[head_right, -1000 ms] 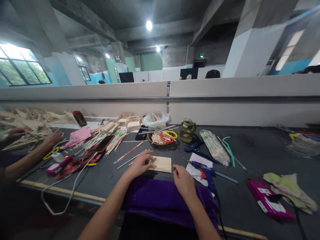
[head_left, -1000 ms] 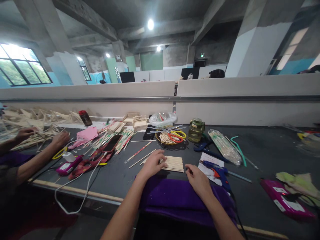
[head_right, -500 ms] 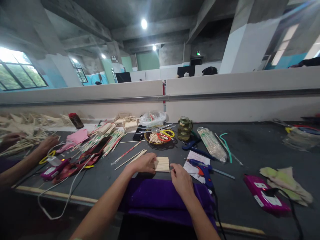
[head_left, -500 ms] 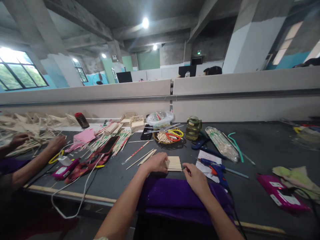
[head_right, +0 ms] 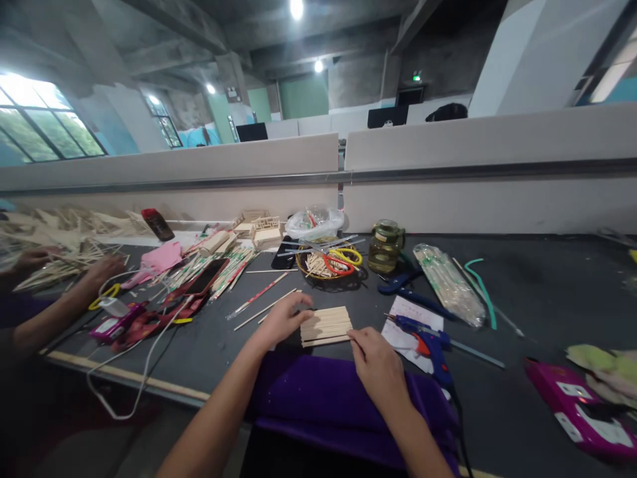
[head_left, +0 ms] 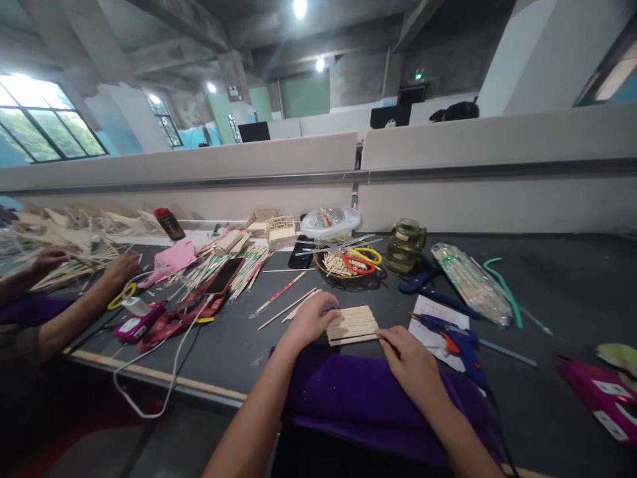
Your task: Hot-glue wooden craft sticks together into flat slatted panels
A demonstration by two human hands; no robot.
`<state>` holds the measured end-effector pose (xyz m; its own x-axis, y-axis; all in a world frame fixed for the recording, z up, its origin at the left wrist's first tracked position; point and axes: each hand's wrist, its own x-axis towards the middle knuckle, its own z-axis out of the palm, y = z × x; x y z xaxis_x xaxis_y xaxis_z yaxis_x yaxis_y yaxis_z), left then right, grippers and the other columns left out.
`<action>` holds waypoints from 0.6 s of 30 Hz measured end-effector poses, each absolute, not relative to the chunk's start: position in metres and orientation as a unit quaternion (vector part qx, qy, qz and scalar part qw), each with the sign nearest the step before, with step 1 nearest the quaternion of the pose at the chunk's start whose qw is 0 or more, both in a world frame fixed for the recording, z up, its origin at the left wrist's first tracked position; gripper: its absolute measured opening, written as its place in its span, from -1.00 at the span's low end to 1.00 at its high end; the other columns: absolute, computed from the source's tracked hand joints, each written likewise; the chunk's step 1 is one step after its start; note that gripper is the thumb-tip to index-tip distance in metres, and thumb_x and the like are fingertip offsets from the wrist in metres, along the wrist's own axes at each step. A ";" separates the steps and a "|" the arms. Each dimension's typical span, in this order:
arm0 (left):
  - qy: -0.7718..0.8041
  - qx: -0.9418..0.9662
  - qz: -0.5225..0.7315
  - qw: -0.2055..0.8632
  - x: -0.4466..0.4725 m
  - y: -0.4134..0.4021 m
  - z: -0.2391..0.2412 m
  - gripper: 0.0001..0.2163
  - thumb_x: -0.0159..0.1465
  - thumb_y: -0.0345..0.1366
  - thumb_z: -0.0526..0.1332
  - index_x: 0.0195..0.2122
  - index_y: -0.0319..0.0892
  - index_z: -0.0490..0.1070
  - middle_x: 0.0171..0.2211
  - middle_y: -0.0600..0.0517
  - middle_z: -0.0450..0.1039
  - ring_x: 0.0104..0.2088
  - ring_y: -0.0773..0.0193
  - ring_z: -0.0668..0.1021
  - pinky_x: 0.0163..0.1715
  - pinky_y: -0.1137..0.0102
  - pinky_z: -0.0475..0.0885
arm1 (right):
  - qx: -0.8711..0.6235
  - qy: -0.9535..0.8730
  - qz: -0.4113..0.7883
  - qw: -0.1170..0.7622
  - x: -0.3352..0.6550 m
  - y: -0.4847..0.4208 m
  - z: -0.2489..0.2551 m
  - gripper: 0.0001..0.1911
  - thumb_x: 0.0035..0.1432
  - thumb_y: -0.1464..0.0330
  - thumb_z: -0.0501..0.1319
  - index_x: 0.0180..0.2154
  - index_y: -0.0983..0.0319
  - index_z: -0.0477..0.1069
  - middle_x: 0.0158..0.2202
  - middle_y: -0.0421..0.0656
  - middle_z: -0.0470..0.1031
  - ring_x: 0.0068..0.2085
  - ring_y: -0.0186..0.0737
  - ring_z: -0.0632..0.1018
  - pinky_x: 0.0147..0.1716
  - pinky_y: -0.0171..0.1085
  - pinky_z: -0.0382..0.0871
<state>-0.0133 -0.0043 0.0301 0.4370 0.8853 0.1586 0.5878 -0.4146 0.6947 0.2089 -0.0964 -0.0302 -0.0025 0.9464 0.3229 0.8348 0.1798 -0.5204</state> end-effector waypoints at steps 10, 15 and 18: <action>0.513 0.740 0.337 0.276 -0.023 -0.009 0.047 -0.89 0.23 -0.34 0.17 -0.40 -0.15 0.47 -0.34 0.05 0.49 -0.30 0.31 0.50 -0.35 0.47 0.35 | -0.514 -0.820 0.048 0.246 0.198 -0.100 -0.010 -0.70 0.26 0.32 0.10 0.00 0.10 0.43 -0.12 -0.05 0.43 -0.11 -0.13 0.47 -0.18 -0.18 0.42; 0.507 0.794 0.295 0.159 -0.021 -0.058 0.041 -0.81 0.33 -0.31 0.06 -0.23 -0.06 0.48 -0.23 -0.02 0.52 -0.21 0.22 0.53 -0.22 0.33 0.47 | -0.510 -0.834 0.041 0.209 0.199 -0.094 -0.015 -0.59 0.22 0.22 0.15 0.10 0.06 0.36 -0.04 0.00 0.41 -0.06 -0.04 0.45 -0.17 -0.10 0.44; 0.424 0.848 0.314 0.047 -0.005 -0.088 0.018 -0.80 0.31 -0.31 0.11 -0.10 -0.06 0.46 -0.18 -0.05 0.55 -0.15 0.17 0.56 -0.17 0.31 0.53 | -0.500 -0.841 0.035 0.203 0.201 -0.092 -0.024 -0.55 0.21 0.23 0.14 0.14 0.09 0.33 -0.07 0.01 0.44 -0.08 -0.02 0.47 -0.20 -0.09 0.45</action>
<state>-0.0051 -0.0876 0.0179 0.4436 0.7485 0.4929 0.6893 -0.6365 0.3461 0.2012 -0.0922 -0.0244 -0.4165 0.8559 0.3065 0.8272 0.4967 -0.2628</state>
